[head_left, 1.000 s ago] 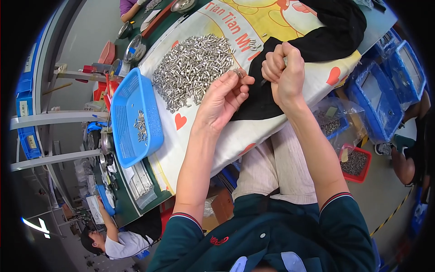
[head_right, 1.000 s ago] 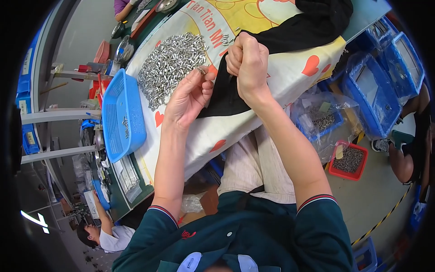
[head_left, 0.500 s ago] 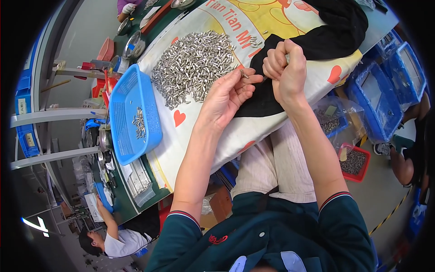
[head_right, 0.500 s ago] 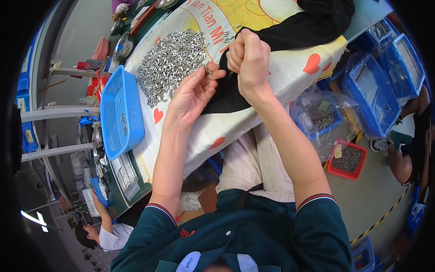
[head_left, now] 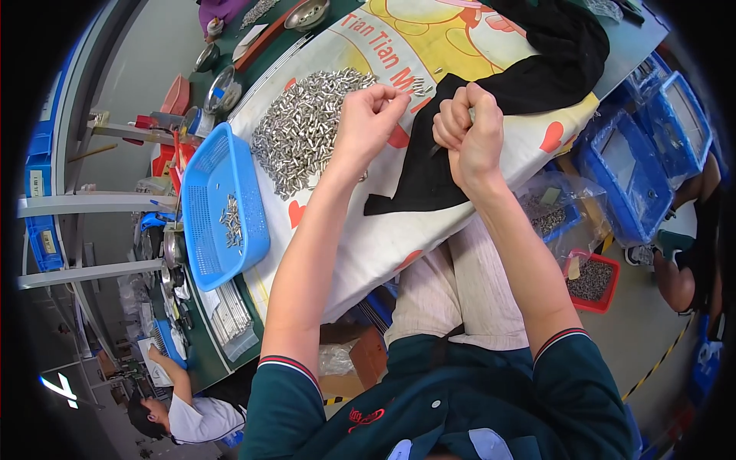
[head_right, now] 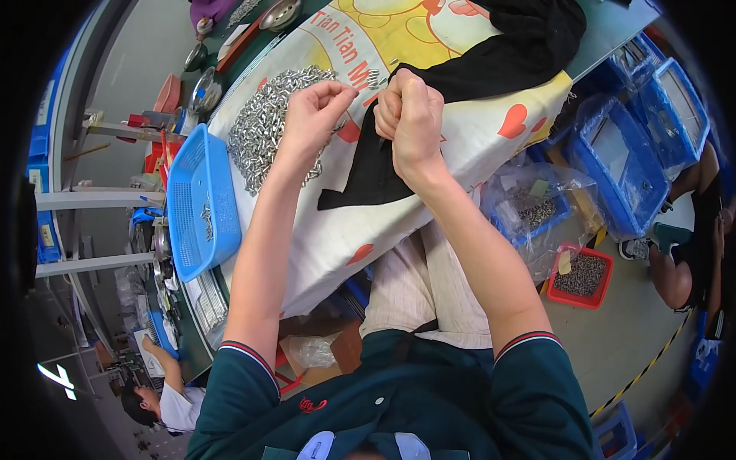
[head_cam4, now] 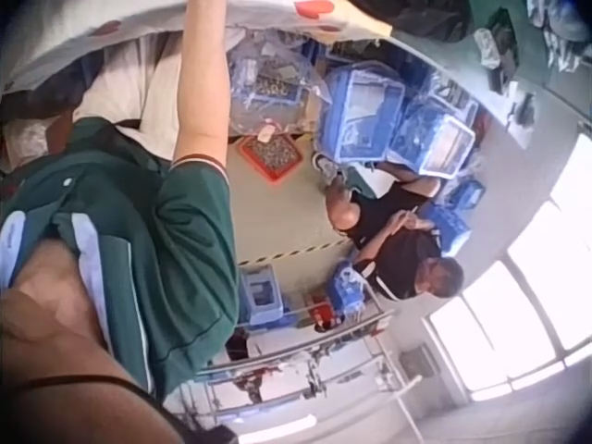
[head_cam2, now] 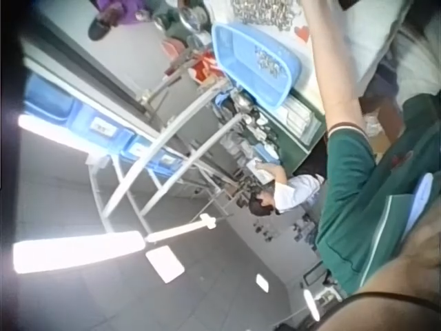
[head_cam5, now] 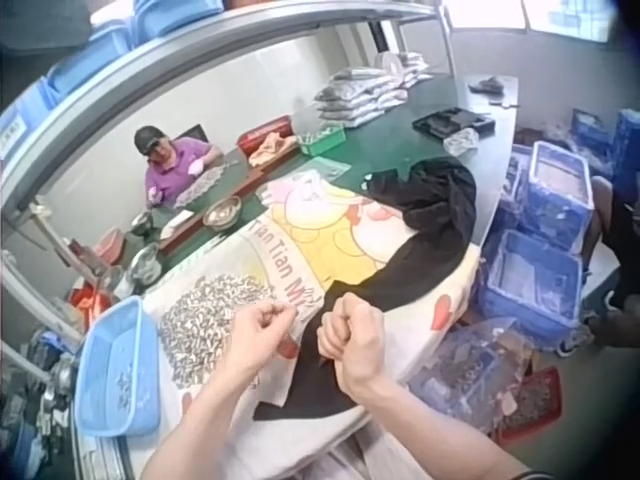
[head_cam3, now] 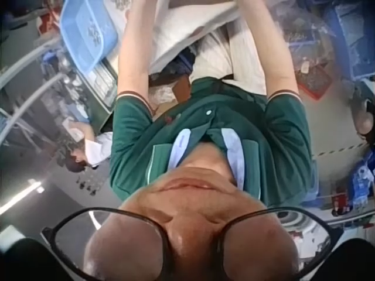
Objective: Sorting small metal components from a pile on the workbench and placing them into a blue plastic tray.
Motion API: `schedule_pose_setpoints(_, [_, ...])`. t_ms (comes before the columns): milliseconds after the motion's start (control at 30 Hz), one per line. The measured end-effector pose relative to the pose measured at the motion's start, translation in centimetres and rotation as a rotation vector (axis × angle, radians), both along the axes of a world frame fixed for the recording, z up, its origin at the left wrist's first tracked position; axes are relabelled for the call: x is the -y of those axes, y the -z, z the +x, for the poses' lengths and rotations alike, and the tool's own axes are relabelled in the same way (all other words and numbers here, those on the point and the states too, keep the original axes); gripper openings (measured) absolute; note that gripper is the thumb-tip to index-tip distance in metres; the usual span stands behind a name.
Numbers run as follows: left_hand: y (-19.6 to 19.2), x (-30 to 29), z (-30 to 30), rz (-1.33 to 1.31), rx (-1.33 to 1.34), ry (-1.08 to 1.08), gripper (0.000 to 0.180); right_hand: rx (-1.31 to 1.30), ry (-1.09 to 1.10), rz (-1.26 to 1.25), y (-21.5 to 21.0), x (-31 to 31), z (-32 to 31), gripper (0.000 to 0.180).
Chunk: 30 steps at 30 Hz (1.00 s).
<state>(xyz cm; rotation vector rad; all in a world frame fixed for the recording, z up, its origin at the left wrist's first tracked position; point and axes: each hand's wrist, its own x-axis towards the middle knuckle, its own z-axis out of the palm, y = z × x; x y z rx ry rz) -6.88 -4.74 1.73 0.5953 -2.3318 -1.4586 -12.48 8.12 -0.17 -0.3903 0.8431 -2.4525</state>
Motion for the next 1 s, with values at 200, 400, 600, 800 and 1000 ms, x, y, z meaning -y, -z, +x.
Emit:
schedule_pose_setpoints(200, [0.5, 0.7, -3.6, -0.636, 0.124, -0.100, 0.026, 0.001, -0.002, -0.003, 0.0, 0.0, 0.0, 0.037])
schedule_pose_setpoints(400, [0.8, 0.0, -4.5, -0.792, 0.226, -0.097, 0.024, 0.004, 0.005, 0.003, -0.1, -0.1, -0.1, 0.038])
schedule_pose_setpoints(600, [1.8, 0.5, -3.5, -0.845, 0.160, -0.060, 0.021, 0.027, 0.015, -0.066, 0.3, 0.2, 0.0, 0.032])
schedule_pose_setpoints(800, [2.5, 0.4, -1.7, -0.894, 0.094, -0.085, 0.017, -0.021, 0.009, 0.007, -0.1, 0.0, 0.0, 0.038])
schedule_pose_setpoints(1000, [-0.6, -2.3, 0.7, -0.641, 0.182, 0.082, 0.013, -0.020, 0.023, 0.011, 0.4, -0.3, -0.3, 0.036])
